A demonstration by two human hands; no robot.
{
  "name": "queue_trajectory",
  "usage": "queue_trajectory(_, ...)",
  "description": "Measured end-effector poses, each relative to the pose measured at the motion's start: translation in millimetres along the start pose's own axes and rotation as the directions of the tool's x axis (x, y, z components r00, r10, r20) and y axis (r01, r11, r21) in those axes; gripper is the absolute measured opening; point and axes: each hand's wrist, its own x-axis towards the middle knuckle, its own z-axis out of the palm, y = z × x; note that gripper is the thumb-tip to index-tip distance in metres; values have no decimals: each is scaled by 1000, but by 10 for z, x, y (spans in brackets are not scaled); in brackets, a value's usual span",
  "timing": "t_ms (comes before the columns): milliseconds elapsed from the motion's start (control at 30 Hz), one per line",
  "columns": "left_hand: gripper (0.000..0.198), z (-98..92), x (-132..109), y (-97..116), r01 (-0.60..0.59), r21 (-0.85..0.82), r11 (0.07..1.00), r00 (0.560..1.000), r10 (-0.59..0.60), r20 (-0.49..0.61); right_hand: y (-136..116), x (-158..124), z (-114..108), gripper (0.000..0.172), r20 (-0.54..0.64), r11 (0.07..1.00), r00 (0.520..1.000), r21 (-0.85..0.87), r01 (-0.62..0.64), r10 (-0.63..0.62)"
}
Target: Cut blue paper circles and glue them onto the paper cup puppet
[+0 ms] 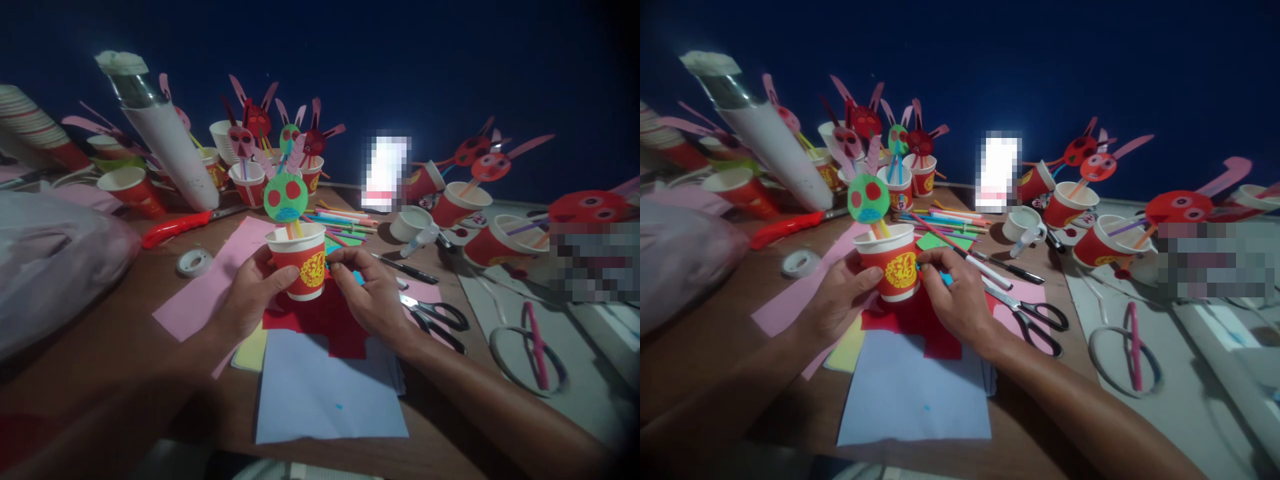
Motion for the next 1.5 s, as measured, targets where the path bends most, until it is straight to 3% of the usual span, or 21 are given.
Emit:
queue_trajectory(767,43,17,4,-4,-30,-13,999,1000,30,7,-19,7,10,8,-39,1000,999,-15,17,-18)
queue_trajectory(1100,41,15,-4,-6,-36,-54,998,999,37,21,22,2,23,14,-7,994,999,106,-37,38)
queue_trajectory(1333,47,5,-11,-6,-14,-5,1000,1000,14,-23,53,-15,25,30,37,973,995,207,-99,93)
queue_trajectory(1500,45,-4,0,16,-25,-35,999,999,24,-21,73,0,12,26,11,949,996,304,-85,85)
